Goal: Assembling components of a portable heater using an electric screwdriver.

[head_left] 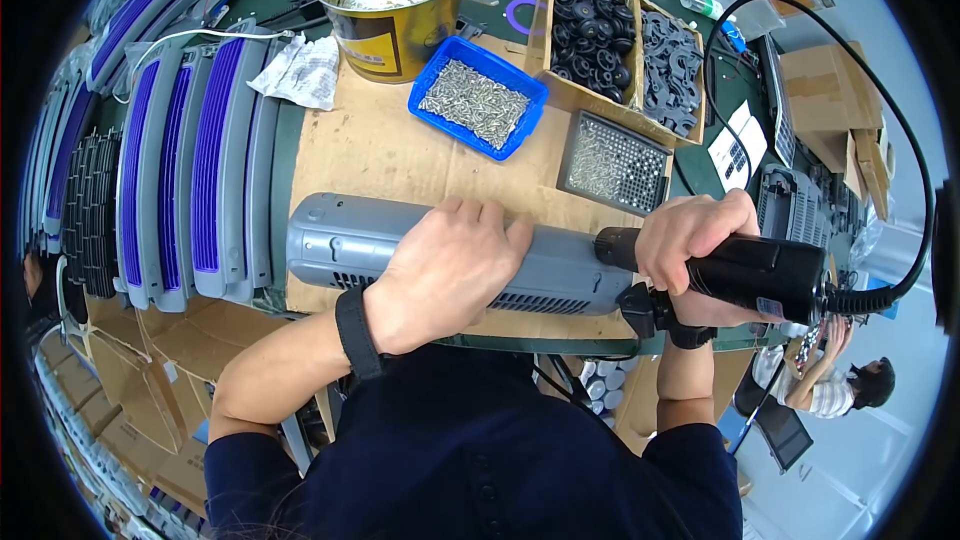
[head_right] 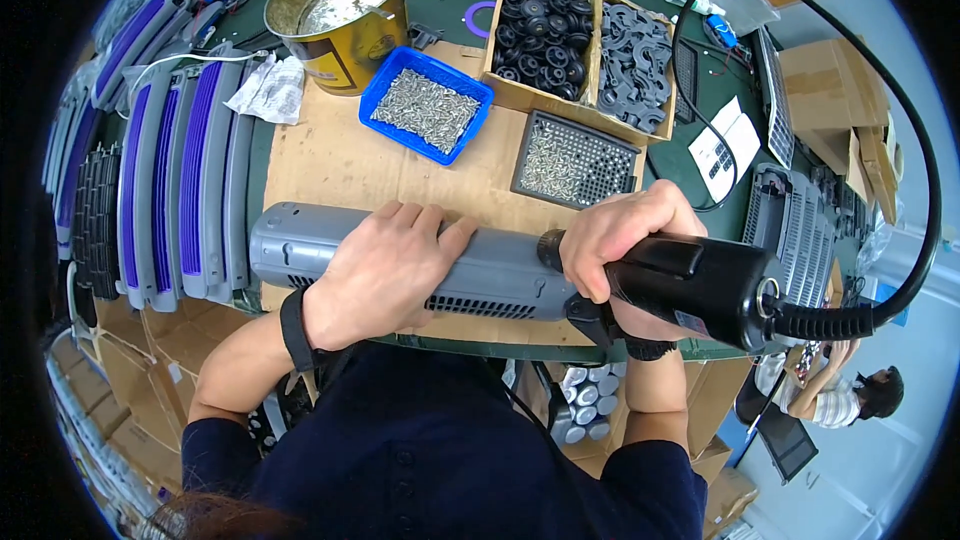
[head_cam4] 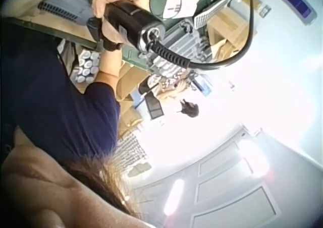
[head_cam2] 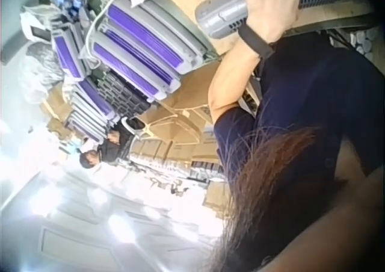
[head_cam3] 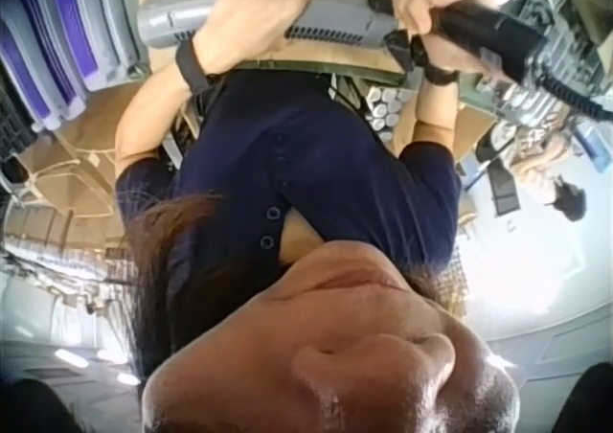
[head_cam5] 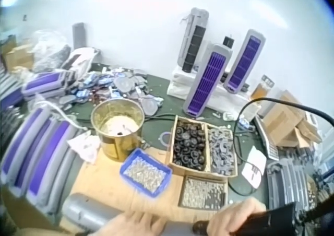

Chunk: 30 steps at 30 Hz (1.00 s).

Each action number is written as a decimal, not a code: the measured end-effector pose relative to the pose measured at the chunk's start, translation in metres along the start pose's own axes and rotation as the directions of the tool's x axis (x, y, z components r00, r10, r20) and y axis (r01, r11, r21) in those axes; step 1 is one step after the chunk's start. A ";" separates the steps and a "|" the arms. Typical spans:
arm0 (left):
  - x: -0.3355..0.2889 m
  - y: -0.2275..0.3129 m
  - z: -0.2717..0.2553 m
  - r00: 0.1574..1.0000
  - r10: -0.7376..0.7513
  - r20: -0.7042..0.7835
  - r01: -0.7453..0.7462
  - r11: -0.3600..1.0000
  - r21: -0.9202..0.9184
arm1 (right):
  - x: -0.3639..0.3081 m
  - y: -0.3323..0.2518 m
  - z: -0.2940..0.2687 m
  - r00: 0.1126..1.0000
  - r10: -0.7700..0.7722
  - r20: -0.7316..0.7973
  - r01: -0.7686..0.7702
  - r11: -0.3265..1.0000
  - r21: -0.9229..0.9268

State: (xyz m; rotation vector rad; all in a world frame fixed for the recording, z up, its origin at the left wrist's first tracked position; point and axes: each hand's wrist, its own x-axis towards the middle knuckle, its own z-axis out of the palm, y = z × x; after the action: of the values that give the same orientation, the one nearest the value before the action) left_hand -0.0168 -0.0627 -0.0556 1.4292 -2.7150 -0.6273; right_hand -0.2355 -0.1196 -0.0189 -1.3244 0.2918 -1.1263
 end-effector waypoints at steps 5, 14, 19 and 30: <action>-0.007 -0.001 0.000 0.999 -0.012 -0.047 0.008 0.996 -0.087 | -0.009 0.010 -0.003 0.996 -0.070 -0.052 0.073 0.996 0.048; -0.035 -0.030 -0.011 0.993 -0.122 0.007 0.122 0.993 -0.004 | 0.027 -0.009 0.046 0.973 -0.118 -0.197 0.126 0.992 0.030; -0.032 -0.019 0.005 0.995 -0.032 -0.093 0.038 0.998 0.057 | 0.038 0.019 0.063 0.960 0.076 -0.269 -0.057 0.995 0.079; -0.031 -0.023 0.010 0.991 -0.033 -0.128 0.034 0.999 0.007 | 0.039 0.019 0.060 0.969 -0.037 -0.244 0.052 0.997 0.056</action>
State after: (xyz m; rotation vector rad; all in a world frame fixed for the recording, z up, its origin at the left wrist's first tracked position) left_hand 0.0170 -0.0462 -0.0673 1.4661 -2.6045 -0.5064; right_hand -0.1640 -0.1163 -0.0020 -1.1433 0.4050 -1.3280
